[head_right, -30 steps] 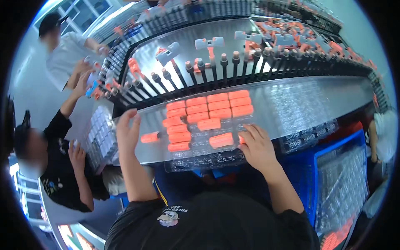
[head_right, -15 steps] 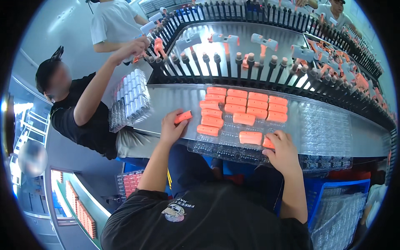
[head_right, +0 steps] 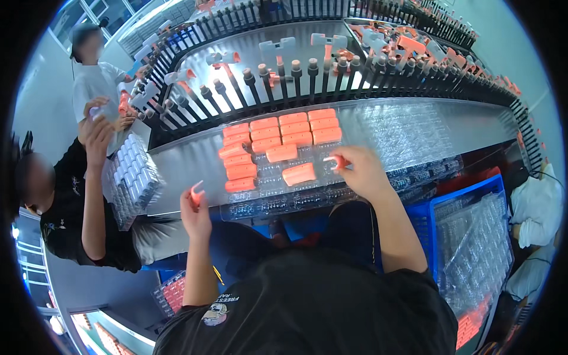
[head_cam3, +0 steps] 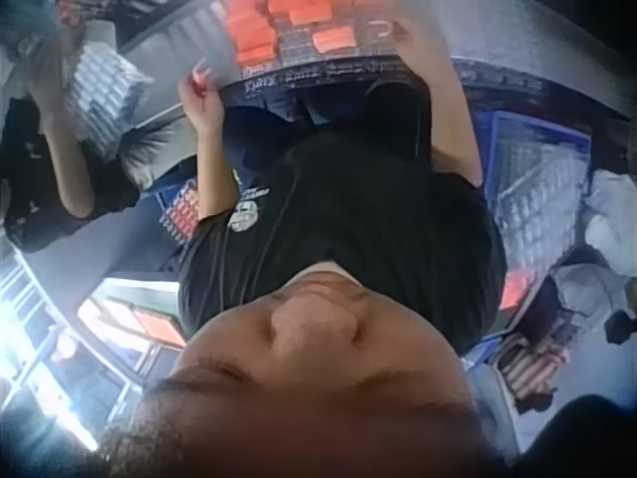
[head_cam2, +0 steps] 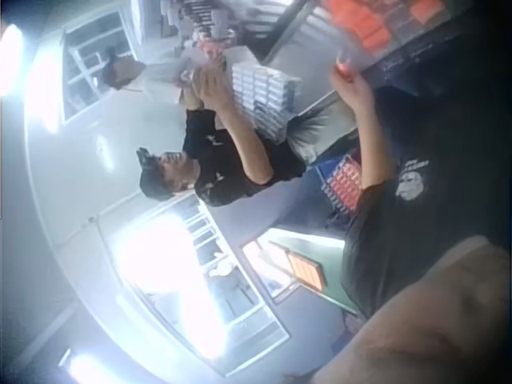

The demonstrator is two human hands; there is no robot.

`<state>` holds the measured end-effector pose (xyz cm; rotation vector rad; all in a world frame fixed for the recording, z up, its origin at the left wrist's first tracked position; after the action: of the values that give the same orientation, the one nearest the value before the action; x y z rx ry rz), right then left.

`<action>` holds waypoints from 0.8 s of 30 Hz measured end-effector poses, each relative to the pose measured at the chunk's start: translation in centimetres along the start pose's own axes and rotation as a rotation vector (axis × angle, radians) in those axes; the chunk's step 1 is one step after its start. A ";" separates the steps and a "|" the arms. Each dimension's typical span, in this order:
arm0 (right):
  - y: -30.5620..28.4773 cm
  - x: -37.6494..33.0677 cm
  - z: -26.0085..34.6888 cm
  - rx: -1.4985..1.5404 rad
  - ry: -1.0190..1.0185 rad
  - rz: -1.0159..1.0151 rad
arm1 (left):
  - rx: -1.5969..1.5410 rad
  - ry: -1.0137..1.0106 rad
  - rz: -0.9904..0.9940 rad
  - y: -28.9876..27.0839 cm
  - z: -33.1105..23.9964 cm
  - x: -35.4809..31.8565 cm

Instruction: Placing plastic components into plastic trays on a factory assembly line.

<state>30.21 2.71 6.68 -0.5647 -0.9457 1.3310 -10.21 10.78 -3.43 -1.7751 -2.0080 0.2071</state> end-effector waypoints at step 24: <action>2.9 2.4 -4.2 -0.057 -0.093 -0.145 | 0.154 0.555 0.476 14.3 -14.9 0.0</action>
<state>32.02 6.26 2.64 -0.4712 -1.0837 1.2114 9.00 10.42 4.13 -1.9194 -1.1473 0.0061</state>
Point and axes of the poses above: each hand's wrist, its own x-axis towards the middle knuckle, its own y-axis out of the palm, z = x × y, the point moved 8 cm from there along x, towards the middle knuckle, and after that the axes turned 7 degrees about x, right-handed, at the moved point
